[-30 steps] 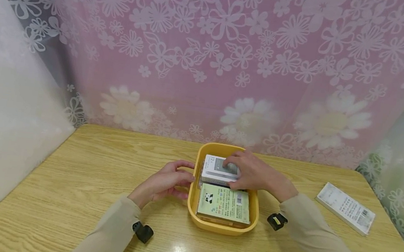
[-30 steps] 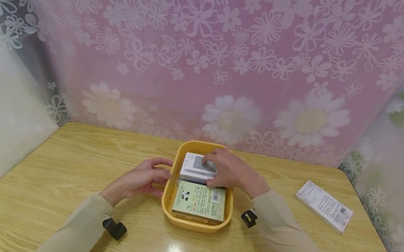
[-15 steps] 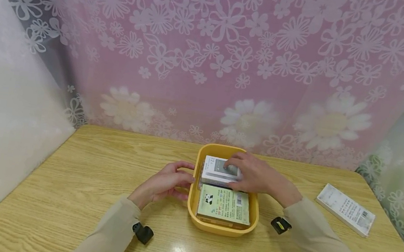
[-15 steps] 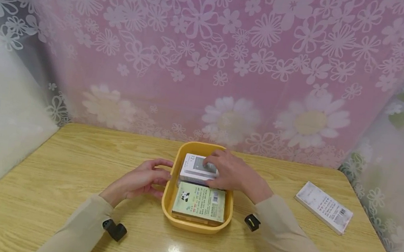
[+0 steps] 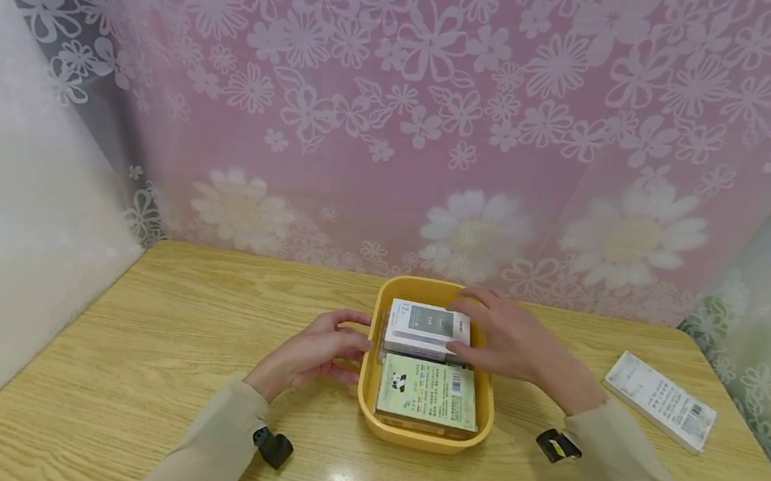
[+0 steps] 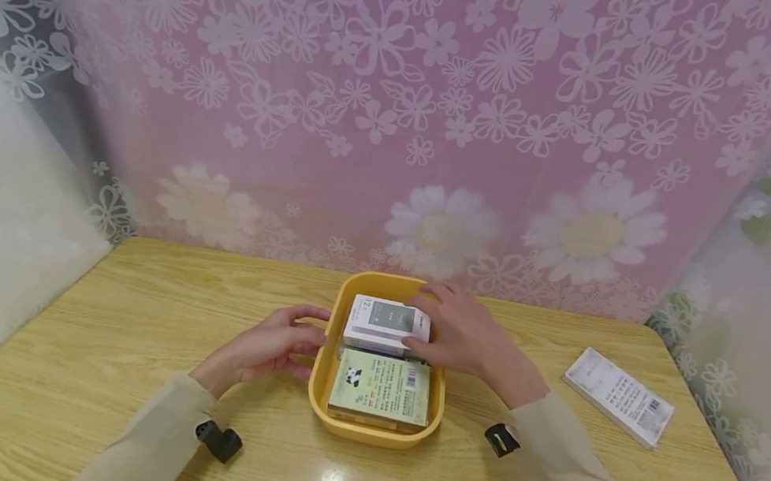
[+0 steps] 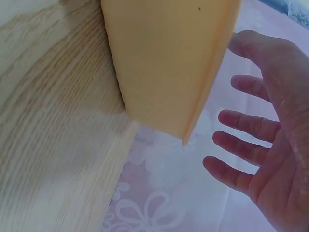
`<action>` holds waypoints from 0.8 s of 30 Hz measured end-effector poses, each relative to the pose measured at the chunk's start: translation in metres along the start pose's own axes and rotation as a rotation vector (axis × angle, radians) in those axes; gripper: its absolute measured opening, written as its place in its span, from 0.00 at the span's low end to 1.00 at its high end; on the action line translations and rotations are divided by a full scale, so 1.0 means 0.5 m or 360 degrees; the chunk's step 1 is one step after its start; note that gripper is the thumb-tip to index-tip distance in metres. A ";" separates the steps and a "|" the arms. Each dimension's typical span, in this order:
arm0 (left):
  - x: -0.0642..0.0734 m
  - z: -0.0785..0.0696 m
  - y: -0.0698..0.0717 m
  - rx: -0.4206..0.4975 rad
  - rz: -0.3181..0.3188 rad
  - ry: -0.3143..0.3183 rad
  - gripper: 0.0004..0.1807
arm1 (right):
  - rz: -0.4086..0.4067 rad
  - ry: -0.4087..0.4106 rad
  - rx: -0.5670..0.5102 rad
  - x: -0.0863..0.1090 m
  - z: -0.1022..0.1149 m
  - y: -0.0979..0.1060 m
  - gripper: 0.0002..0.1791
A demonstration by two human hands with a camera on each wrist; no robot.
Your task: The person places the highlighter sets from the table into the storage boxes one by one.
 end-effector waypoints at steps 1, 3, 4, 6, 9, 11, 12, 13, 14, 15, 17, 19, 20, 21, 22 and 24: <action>0.000 0.000 0.000 -0.0001 -0.0002 0.0000 0.27 | -0.0015 -0.0008 -0.0002 0.003 -0.003 0.003 0.29; 0.000 0.000 0.000 -0.0001 -0.0003 -0.0002 0.27 | -0.0054 -0.0019 -0.0011 0.010 -0.010 0.009 0.30; 0.000 0.000 0.000 -0.0002 -0.0004 -0.0002 0.27 | -0.0072 -0.0026 -0.0006 0.014 -0.014 0.012 0.30; -0.001 0.000 0.001 -0.0008 -0.0008 -0.0003 0.27 | -0.0107 -0.0033 0.0002 0.022 -0.019 0.019 0.30; 0.000 0.001 0.001 -0.0006 -0.0007 -0.0003 0.27 | -0.0168 -0.0035 0.0008 0.035 -0.026 0.031 0.30; 0.000 0.001 0.001 -0.0002 -0.0006 -0.0002 0.27 | -0.0202 -0.0047 0.0008 0.044 -0.031 0.039 0.30; 0.001 0.001 0.001 0.0002 -0.0005 -0.0002 0.27 | -0.0213 -0.0057 0.0009 0.048 -0.034 0.043 0.31; 0.001 0.001 0.001 0.0003 -0.0006 0.0001 0.27 | -0.0214 -0.0076 0.0012 0.053 -0.038 0.045 0.32; 0.001 0.001 0.001 0.0005 -0.0008 0.0003 0.27 | -0.0208 -0.0108 0.0021 0.057 -0.043 0.047 0.33; 0.002 0.001 0.002 0.0005 -0.0010 0.0004 0.27 | -0.0201 -0.0143 0.0036 0.062 -0.048 0.048 0.34; 0.002 0.001 0.002 0.0004 -0.0015 0.0008 0.27 | -0.0183 -0.0211 0.0071 0.071 -0.059 0.049 0.36; 0.002 0.001 0.002 0.0000 -0.0021 0.0012 0.27 | -0.0169 -0.0282 0.0105 0.080 -0.071 0.050 0.37; 0.002 0.001 0.002 0.0000 -0.0022 0.0012 0.28 | -0.0167 -0.0313 0.0123 0.085 -0.077 0.050 0.37; 0.002 0.001 0.002 -0.0002 -0.0022 0.0011 0.28 | -0.0167 -0.0337 0.0138 0.090 -0.082 0.050 0.38; 0.001 0.001 0.002 -0.0002 -0.0022 0.0009 0.28 | -0.0167 -0.0357 0.0149 0.095 -0.088 0.050 0.38; 0.001 0.001 0.002 -0.0002 -0.0023 0.0007 0.28 | -0.0185 -0.0387 0.0178 0.105 -0.097 0.051 0.38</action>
Point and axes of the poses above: each hand's wrist, its own x-axis away from the middle knuckle, its own y-axis out of the back of the hand, z = x × y, the point moved 9 cm from there along -x, towards the middle knuckle, and after that the axes turned 13 degrees about -y, right-handed, at the moved point
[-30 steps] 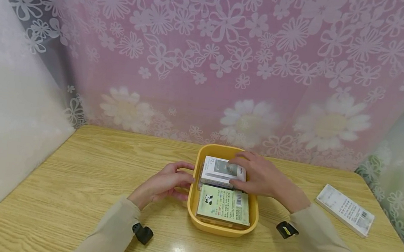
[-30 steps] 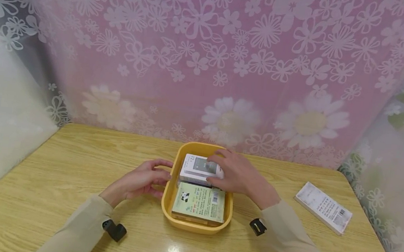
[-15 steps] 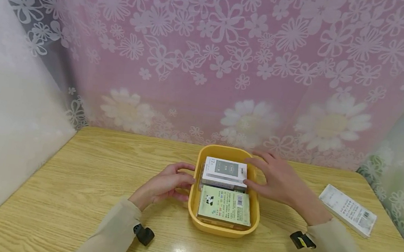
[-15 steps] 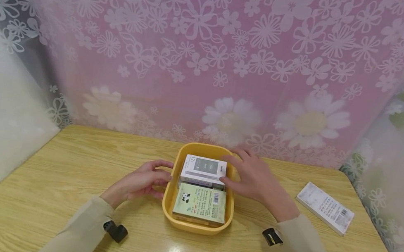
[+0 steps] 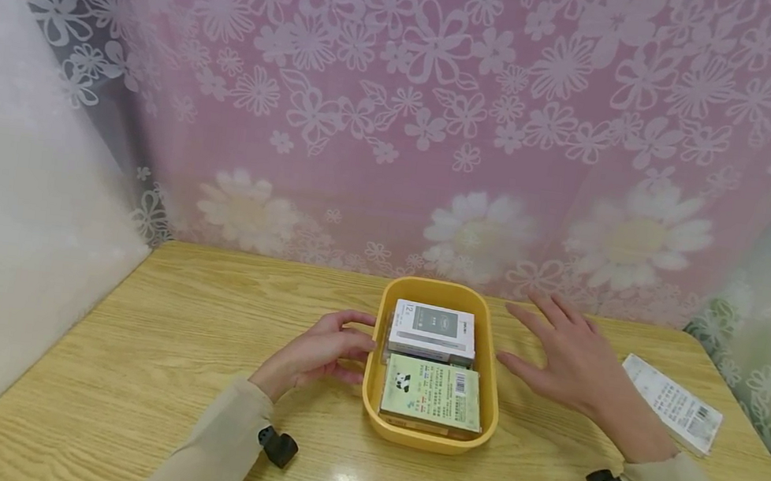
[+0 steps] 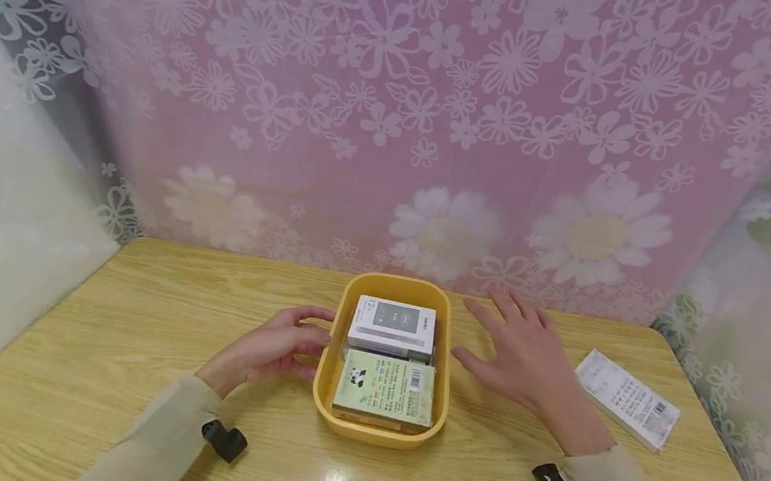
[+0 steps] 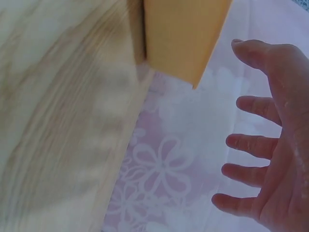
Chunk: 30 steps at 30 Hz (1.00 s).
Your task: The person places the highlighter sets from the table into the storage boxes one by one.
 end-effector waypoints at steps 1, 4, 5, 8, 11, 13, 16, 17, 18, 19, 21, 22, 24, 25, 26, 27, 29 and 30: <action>-0.001 0.000 0.000 0.0000 0.0000 -0.0001 0.29 | -0.0014 -0.0010 0.0016 0.004 -0.006 0.001 0.39; -0.003 0.000 -0.001 0.0001 -0.0003 -0.0002 0.29 | -0.0067 -0.0027 0.0051 0.013 -0.021 0.005 0.40; -0.003 0.000 -0.001 0.0002 -0.0002 -0.0004 0.29 | -0.0082 -0.0038 0.0065 0.016 -0.027 0.006 0.41; -0.003 -0.002 -0.003 0.0005 0.0009 -0.0018 0.29 | -0.0098 -0.0083 0.0101 0.024 -0.045 0.005 0.42; -0.003 -0.003 -0.004 0.0006 0.0022 -0.0028 0.29 | -0.0075 -0.0141 0.0118 0.033 -0.066 -0.002 0.43; -0.002 -0.002 -0.004 0.0007 0.0022 -0.0026 0.29 | -0.0048 -0.0182 0.0123 0.039 -0.081 -0.007 0.44; -0.001 0.000 -0.003 0.0005 0.0023 -0.0023 0.29 | 0.0001 -0.0240 0.0129 0.048 -0.102 -0.015 0.45; -0.001 0.000 -0.003 0.0004 0.0024 -0.0024 0.29 | 0.0017 -0.0256 0.0136 0.050 -0.109 -0.018 0.46; -0.001 0.000 -0.003 0.0005 0.0025 -0.0025 0.29 | 0.0036 -0.0275 0.0140 0.053 -0.116 -0.021 0.46; -0.001 0.000 -0.002 0.0003 0.0025 -0.0026 0.29 | 0.0046 -0.0289 0.0144 0.055 -0.123 -0.023 0.46; -0.001 0.000 -0.002 0.0000 0.0027 -0.0028 0.29 | 0.0067 -0.0316 0.0147 0.060 -0.137 -0.027 0.47; -0.001 0.000 -0.002 -0.0001 0.0029 -0.0028 0.29 | 0.0076 -0.0330 0.0149 0.062 -0.143 -0.029 0.47; -0.001 0.000 -0.002 -0.0002 0.0033 -0.0029 0.29 | 0.0086 -0.0352 0.0147 0.066 -0.156 -0.032 0.47; 0.000 -0.001 -0.002 -0.0003 0.0034 -0.0030 0.29 | 0.0091 -0.0359 0.0148 0.068 -0.162 -0.033 0.47; 0.000 -0.001 -0.002 -0.0003 0.0035 -0.0030 0.29 | 0.0102 -0.0365 0.0152 0.069 -0.167 -0.033 0.48; 0.000 -0.001 -0.002 -0.0002 0.0035 -0.0031 0.28 | 0.0113 -0.0374 0.0152 0.071 -0.173 -0.034 0.48; 0.000 -0.002 -0.003 0.0001 0.0035 -0.0032 0.28 | 0.0134 -0.0392 0.0154 0.073 -0.184 -0.036 0.49; 0.000 -0.002 -0.003 0.0002 0.0035 -0.0032 0.28 | 0.0148 -0.0402 0.0156 0.074 -0.190 -0.037 0.49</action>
Point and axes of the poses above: each hand's wrist, its own x-axis away from the middle knuckle, its own y-axis out of the back of the hand, z = x × y, the point moved 9 cm from there along -x, towards the middle knuckle, and after that the axes turned 13 degrees about -y, right-handed, at the moved point
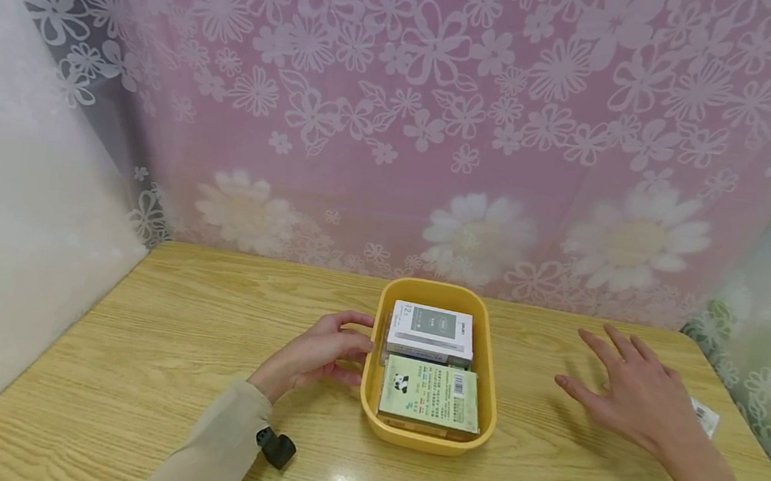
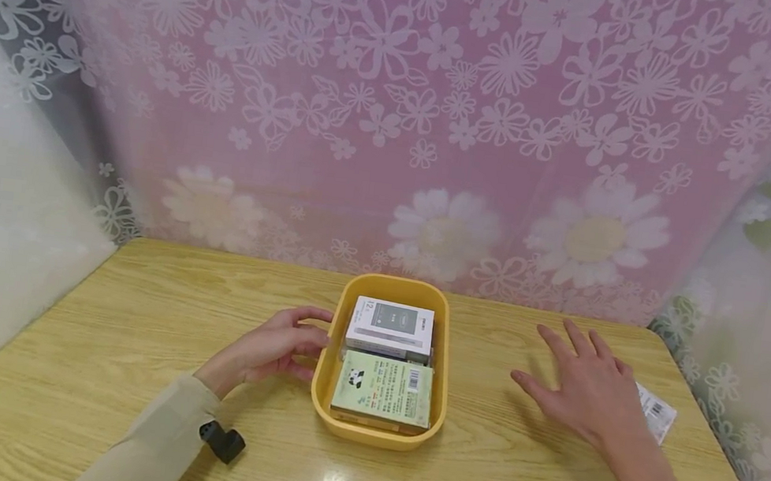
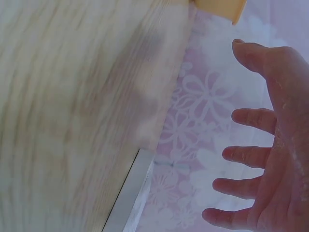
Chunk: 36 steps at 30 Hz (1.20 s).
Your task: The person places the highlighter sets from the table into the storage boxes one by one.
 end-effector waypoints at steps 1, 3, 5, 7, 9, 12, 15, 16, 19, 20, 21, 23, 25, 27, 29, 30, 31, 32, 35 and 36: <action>0.000 0.000 0.000 0.0000 -0.0001 -0.0001 0.28 | 0.0012 -0.0009 0.0002 0.000 -0.005 -0.002 0.49; 0.001 0.000 0.000 0.0001 0.0000 -0.0001 0.29 | 0.0036 -0.0027 0.0003 -0.001 -0.017 -0.006 0.50; 0.001 0.001 0.000 0.0000 0.0001 0.0001 0.29 | 0.0053 -0.0037 0.0005 -0.002 -0.027 -0.010 0.50; 0.001 0.001 0.001 -0.0001 0.0001 0.0001 0.29 | 0.0087 -0.0050 0.0000 -0.002 -0.037 -0.016 0.50; 0.001 0.001 0.001 -0.0001 -0.0001 0.0003 0.29 | 0.0119 -0.0059 0.0002 -0.003 -0.048 -0.021 0.50; 0.001 -0.001 0.000 -0.0002 -0.0003 0.0005 0.28 | 0.0173 -0.0080 0.0003 -0.004 -0.065 -0.028 0.51; 0.002 -0.003 -0.001 -0.0001 -0.0002 0.0004 0.28 | 0.0205 -0.0099 0.0002 -0.006 -0.084 -0.034 0.51; 0.002 -0.003 -0.001 0.0000 -0.0002 0.0004 0.28 | 0.0216 -0.0108 0.0000 -0.006 -0.090 -0.036 0.52; 0.002 -0.003 -0.001 0.0002 0.0000 0.0004 0.28 | 0.0251 -0.0130 -0.0013 -0.007 -0.109 -0.043 0.52; 0.003 -0.003 -0.001 0.0001 0.0000 0.0003 0.28 | 0.0261 -0.0135 -0.0019 -0.007 -0.114 -0.044 0.52; 0.003 -0.003 -0.001 0.0002 0.0001 0.0003 0.28 | 0.0269 -0.0141 -0.0022 -0.007 -0.120 -0.046 0.52; 0.003 -0.003 -0.001 0.0002 0.0001 0.0003 0.28 | 0.0285 -0.0146 -0.0027 -0.007 -0.131 -0.051 0.52; 0.004 -0.003 -0.001 0.0004 0.0002 0.0004 0.28 | 0.0298 -0.0149 -0.0015 -0.006 -0.142 -0.055 0.52; 0.003 -0.002 -0.001 0.0006 0.0003 0.0005 0.28 | 0.0310 -0.0151 0.0002 -0.006 -0.153 -0.058 0.52; 0.003 -0.001 -0.001 0.0009 0.0001 0.0010 0.28 | 0.0329 -0.0148 0.0020 -0.005 -0.163 -0.061 0.53; 0.003 0.000 -0.001 0.0009 0.0000 0.0012 0.29 | 0.0336 -0.0145 0.0030 -0.004 -0.167 -0.062 0.53; 0.003 0.000 -0.001 0.0009 -0.0002 0.0014 0.29 | 0.0343 -0.0146 0.0034 -0.004 -0.172 -0.063 0.52; 0.002 0.000 -0.001 0.0011 -0.0002 0.0015 0.29 | 0.0345 -0.0143 0.0038 -0.004 -0.176 -0.063 0.52; 0.002 0.000 -0.001 0.0014 -0.0005 0.0019 0.29 | 0.0358 -0.0158 0.0043 -0.002 -0.188 -0.065 0.52; 0.001 0.000 -0.001 0.0014 -0.0005 0.0020 0.29 | 0.0370 -0.0164 0.0045 -0.002 -0.192 -0.066 0.52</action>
Point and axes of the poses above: each hand's wrist, its own x-axis away from the middle knuckle, its own y-axis out of the back of the hand, z = x × y, the point moved 9 cm from there along -x, towards the middle knuckle, and after that the axes turned 13 degrees about -y, right-handed, at the moved point
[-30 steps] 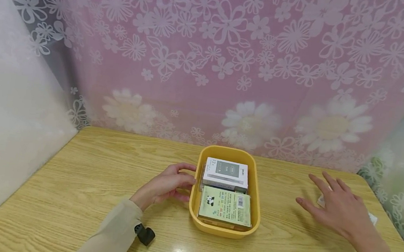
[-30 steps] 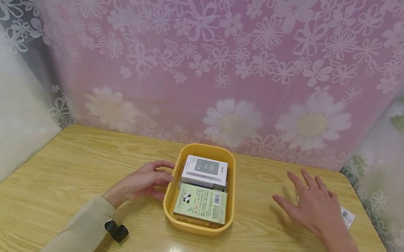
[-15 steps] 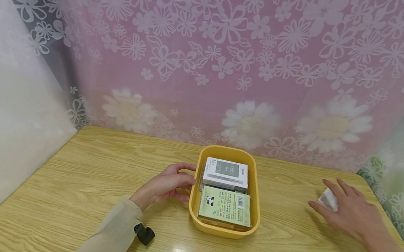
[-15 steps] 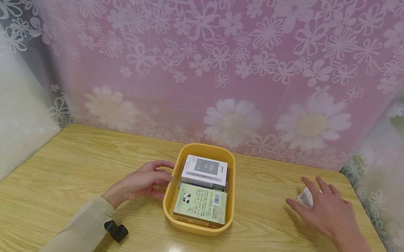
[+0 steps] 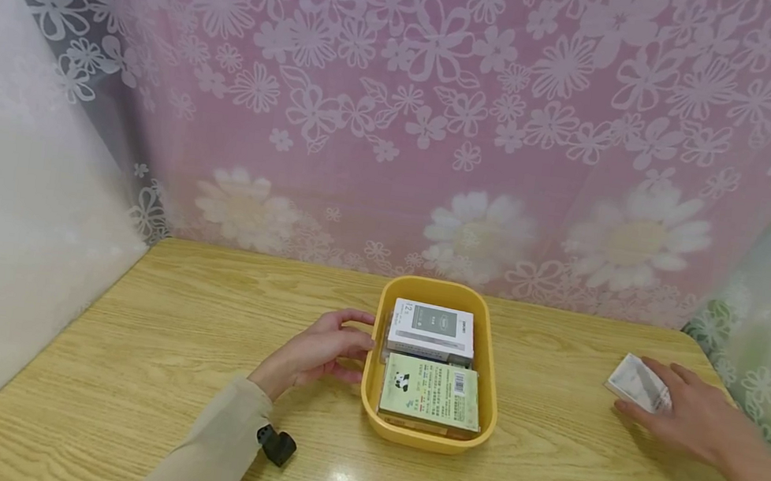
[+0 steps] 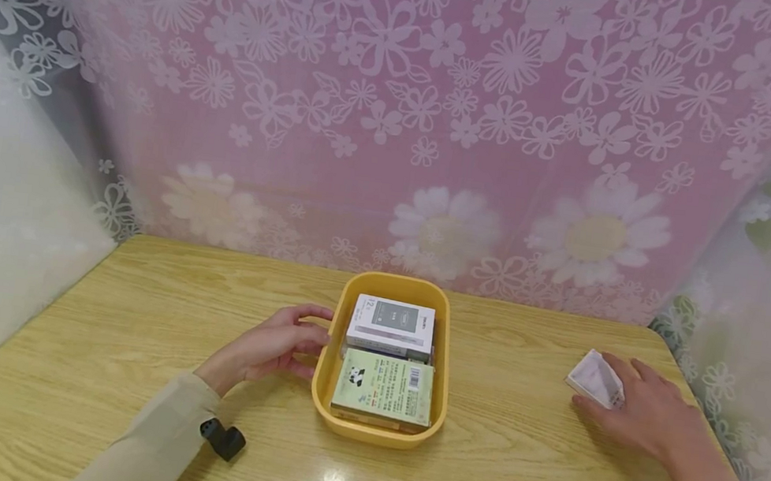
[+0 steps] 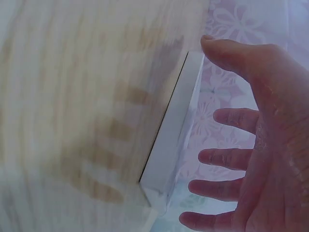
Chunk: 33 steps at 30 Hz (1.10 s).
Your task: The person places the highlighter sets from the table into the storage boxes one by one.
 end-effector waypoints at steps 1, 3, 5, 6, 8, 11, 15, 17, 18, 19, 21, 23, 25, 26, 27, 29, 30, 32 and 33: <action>0.000 0.000 0.000 0.0001 -0.0001 0.0001 0.29 | 0.0011 -0.0005 -0.0002 -0.001 -0.004 -0.001 0.52; -0.001 0.000 0.001 0.0003 -0.0002 0.0001 0.29 | 0.0025 -0.0007 -0.0011 -0.001 -0.010 -0.004 0.52; -0.002 0.001 0.000 0.0009 0.0000 0.0001 0.29 | 0.0028 0.0009 -0.0013 -0.002 -0.016 -0.008 0.51; -0.002 0.001 0.000 0.0012 0.0000 0.0000 0.29 | 0.0024 0.0028 -0.0015 -0.002 -0.019 -0.010 0.50; -0.003 0.001 0.000 0.0014 -0.0001 -0.0003 0.29 | 0.0007 0.0054 -0.0029 -0.003 -0.023 -0.014 0.48; -0.005 0.001 0.000 0.0012 -0.0009 -0.0001 0.29 | 0.0005 0.0092 -0.0062 -0.006 -0.029 -0.019 0.45; -0.006 -0.001 0.000 0.0012 -0.0009 0.0002 0.29 | 0.0003 0.0135 -0.0110 -0.009 -0.033 -0.019 0.42; -0.007 -0.002 -0.001 0.0011 -0.0003 -0.0001 0.28 | -0.0011 0.0158 -0.0120 -0.010 -0.033 -0.018 0.41; -0.007 -0.002 -0.001 0.0011 0.0001 -0.0001 0.28 | -0.0015 0.0167 -0.0125 -0.010 -0.033 -0.018 0.40; -0.007 -0.003 -0.001 0.0007 0.0004 -0.0002 0.28 | -0.0013 0.0174 -0.0127 -0.011 -0.034 -0.018 0.40; -0.008 -0.003 -0.001 0.0006 0.0006 -0.0001 0.28 | 0.0000 0.0178 -0.0130 -0.012 -0.035 -0.020 0.41; -0.008 -0.003 0.000 0.0003 0.0012 -0.0004 0.28 | 0.0009 0.0173 -0.0126 -0.014 -0.036 -0.022 0.41; -0.008 -0.003 0.000 0.0002 0.0015 -0.0006 0.28 | 0.0007 0.0178 -0.0130 -0.014 -0.037 -0.023 0.41; -0.008 -0.003 0.000 0.0003 0.0016 -0.0007 0.28 | -0.0003 0.0181 -0.0134 -0.014 -0.037 -0.024 0.41; -0.007 -0.003 0.000 0.0002 0.0018 -0.0009 0.28 | -0.0016 0.0181 -0.0133 -0.013 -0.036 -0.024 0.41; -0.006 -0.002 0.000 0.0003 0.0019 -0.0011 0.28 | -0.0047 0.0188 -0.0139 -0.012 -0.035 -0.023 0.41; -0.005 -0.001 0.000 0.0005 0.0015 -0.0010 0.28 | -0.0059 0.0191 -0.0142 -0.012 -0.035 -0.022 0.41; -0.004 0.000 0.001 0.0009 0.0007 -0.0010 0.29 | -0.0079 0.0195 -0.0147 -0.011 -0.033 -0.021 0.42; -0.003 0.000 0.001 0.0009 0.0003 -0.0010 0.29 | -0.0087 0.0194 -0.0146 -0.011 -0.032 -0.021 0.42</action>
Point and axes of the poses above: each hand's wrist, its own x-axis away from the middle knuckle, its own y-axis out of the back of the hand, z = x × y, the point moved 9 cm from there along -x, towards the middle knuckle, and after that the axes turned 13 degrees about -y, right-handed, at the moved point
